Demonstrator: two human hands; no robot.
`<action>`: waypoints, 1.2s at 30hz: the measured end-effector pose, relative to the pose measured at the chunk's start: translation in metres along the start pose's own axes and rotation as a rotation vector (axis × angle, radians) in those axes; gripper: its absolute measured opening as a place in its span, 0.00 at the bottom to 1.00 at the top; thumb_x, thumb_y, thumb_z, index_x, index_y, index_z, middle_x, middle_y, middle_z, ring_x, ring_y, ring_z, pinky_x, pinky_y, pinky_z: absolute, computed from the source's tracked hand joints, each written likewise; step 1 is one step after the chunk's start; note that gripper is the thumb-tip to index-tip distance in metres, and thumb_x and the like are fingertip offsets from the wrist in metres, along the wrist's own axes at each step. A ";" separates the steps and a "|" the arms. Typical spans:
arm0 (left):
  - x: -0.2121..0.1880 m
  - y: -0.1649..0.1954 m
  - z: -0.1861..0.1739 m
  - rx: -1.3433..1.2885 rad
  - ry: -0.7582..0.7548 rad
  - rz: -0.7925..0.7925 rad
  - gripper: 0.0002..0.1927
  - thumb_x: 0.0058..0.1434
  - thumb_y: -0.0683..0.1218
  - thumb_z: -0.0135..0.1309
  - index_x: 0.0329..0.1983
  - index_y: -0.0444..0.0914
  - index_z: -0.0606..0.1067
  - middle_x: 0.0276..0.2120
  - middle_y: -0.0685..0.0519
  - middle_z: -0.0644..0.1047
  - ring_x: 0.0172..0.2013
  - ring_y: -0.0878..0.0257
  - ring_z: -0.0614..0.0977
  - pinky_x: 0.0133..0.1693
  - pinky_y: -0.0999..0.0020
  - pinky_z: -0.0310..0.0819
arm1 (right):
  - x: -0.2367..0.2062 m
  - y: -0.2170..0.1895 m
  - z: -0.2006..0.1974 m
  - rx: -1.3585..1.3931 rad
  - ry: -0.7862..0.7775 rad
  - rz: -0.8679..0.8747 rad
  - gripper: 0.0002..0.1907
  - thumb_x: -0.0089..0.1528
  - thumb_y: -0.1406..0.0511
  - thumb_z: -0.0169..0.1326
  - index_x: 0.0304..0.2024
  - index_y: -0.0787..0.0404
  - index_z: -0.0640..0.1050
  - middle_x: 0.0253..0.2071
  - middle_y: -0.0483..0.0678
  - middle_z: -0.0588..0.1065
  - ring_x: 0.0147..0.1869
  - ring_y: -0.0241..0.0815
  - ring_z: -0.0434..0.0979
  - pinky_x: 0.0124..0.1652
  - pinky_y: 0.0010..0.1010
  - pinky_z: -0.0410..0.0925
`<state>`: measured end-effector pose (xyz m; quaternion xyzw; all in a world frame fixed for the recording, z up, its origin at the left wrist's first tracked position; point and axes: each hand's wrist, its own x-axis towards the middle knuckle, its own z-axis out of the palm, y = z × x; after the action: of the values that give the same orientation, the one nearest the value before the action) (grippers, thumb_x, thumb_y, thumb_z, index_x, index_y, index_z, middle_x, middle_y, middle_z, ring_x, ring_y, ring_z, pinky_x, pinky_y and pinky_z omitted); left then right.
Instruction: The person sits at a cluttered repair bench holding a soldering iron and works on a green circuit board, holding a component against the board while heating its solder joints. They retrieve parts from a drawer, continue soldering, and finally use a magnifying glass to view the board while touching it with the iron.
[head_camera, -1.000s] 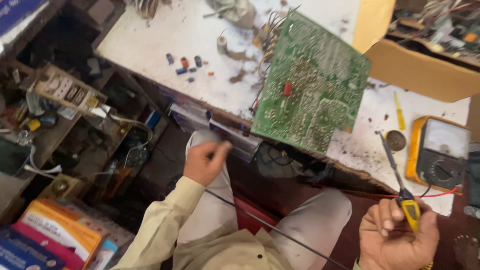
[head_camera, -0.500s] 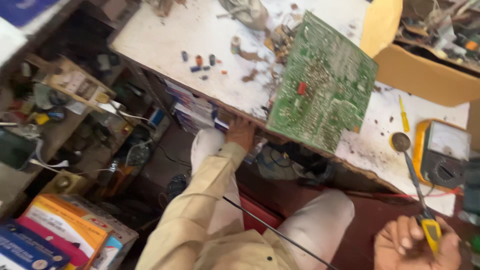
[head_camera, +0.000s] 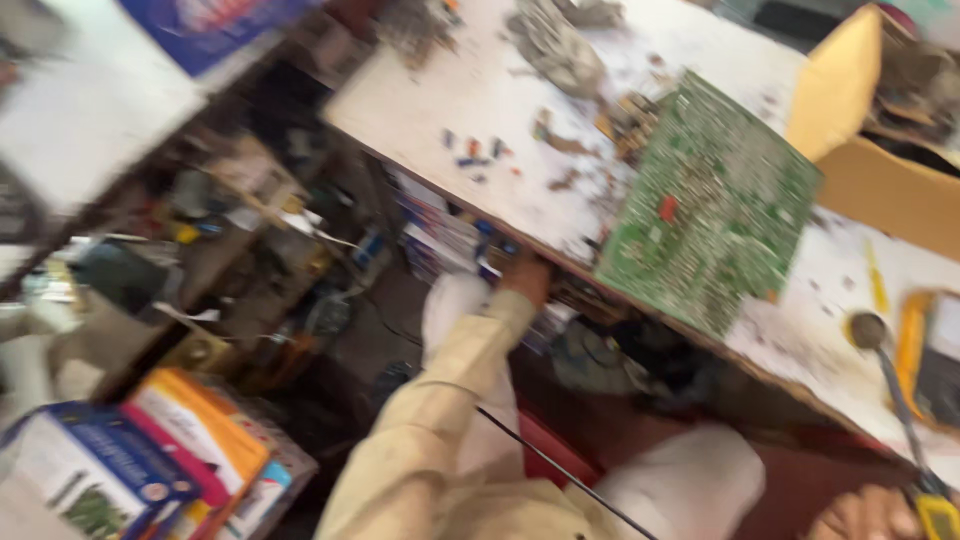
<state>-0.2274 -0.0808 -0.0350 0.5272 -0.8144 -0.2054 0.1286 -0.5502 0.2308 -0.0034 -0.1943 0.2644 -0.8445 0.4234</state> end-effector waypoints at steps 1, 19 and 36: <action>-0.004 -0.003 0.007 -0.127 0.046 0.004 0.29 0.56 0.49 0.57 0.61 0.35 0.73 0.64 0.32 0.63 0.53 0.34 0.73 0.50 0.44 0.70 | -0.004 -0.003 -0.003 -0.002 0.004 -0.008 0.15 0.76 0.56 0.49 0.48 0.60 0.77 0.33 0.51 0.72 0.30 0.37 0.65 0.30 0.20 0.59; -0.069 -0.025 0.031 -0.260 0.039 -0.074 0.18 0.56 0.46 0.65 0.49 0.37 0.78 0.55 0.34 0.66 0.48 0.35 0.78 0.50 0.47 0.72 | -0.030 0.022 0.061 -0.140 0.150 -0.037 0.13 0.72 0.56 0.54 0.44 0.59 0.77 0.31 0.47 0.71 0.27 0.34 0.63 0.27 0.17 0.56; -0.052 -0.006 0.041 -0.269 0.264 -0.130 0.13 0.64 0.42 0.50 0.49 0.40 0.80 0.60 0.40 0.73 0.47 0.36 0.79 0.51 0.46 0.73 | -0.032 0.018 0.027 -0.026 0.006 -0.042 0.14 0.79 0.59 0.50 0.51 0.65 0.77 0.36 0.54 0.74 0.31 0.40 0.67 0.33 0.25 0.61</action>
<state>-0.2188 -0.0272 -0.0735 0.5793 -0.7199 -0.2491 0.2900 -0.5061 0.2404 0.0028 -0.2026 0.2725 -0.8502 0.4022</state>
